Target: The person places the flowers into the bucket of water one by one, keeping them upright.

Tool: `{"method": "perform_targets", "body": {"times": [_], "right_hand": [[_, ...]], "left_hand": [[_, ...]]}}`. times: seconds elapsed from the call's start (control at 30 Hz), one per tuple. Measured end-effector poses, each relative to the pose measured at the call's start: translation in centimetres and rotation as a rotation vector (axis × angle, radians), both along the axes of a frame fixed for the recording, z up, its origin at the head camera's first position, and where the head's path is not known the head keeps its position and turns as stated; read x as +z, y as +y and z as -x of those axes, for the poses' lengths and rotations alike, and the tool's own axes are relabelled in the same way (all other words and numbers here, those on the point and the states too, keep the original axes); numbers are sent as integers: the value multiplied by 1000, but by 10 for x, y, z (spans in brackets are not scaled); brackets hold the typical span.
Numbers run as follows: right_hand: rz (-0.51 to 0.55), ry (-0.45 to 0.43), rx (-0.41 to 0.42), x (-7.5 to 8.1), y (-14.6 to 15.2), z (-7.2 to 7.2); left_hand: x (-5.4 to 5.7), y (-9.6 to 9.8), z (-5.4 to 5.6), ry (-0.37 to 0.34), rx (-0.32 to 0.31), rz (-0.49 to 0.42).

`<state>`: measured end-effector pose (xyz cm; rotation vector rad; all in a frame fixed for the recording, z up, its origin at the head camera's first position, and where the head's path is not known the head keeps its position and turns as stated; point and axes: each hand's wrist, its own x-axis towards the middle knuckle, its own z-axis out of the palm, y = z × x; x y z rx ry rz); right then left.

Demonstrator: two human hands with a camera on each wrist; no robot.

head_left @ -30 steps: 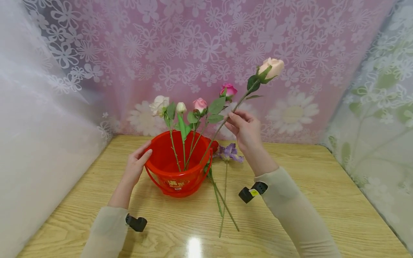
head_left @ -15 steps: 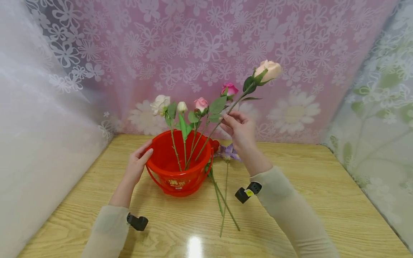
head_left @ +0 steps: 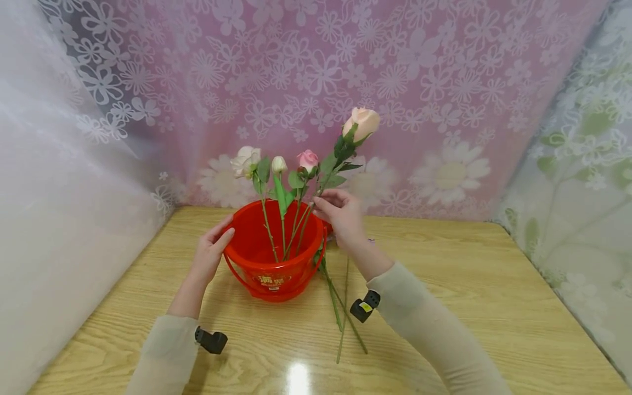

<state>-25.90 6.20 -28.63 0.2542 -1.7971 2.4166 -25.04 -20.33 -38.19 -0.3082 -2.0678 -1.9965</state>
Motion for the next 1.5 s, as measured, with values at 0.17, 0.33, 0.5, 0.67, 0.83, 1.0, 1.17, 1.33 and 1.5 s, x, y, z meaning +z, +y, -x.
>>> {"method": "perform_targets", "body": {"times": [0.17, 0.33, 0.5, 0.67, 0.83, 1.0, 1.17, 1.33, 1.5], "right_hand": [[-67, -3, 20, -13, -9, -1], [-190, 23, 28, -24, -15, -1], [-248, 37, 30, -30, -20, 0], [-325, 58, 31, -32, -24, 2], [-491, 77, 44, -33, -27, 3], [-625, 101, 46, -31, -29, 1], [-735, 125, 29, -31, -31, 1], [-803, 142, 32, -31, -32, 2], [-863, 153, 36, -30, -34, 2]], "left_hand": [[-1, 1, 0, -7, 4, -9], [-1, 2, 0, -18, 2, -19], [-1, 3, 1, -19, -1, -21], [1, 5, 1, -15, -12, -43], [0, 4, 2, -2, -12, -50], [0, 2, 2, 2, -12, -48], [-1, 1, 2, 4, -10, -55], [-2, 1, 3, 7, -10, -61], [-1, 1, 2, -3, -5, -65]]}}
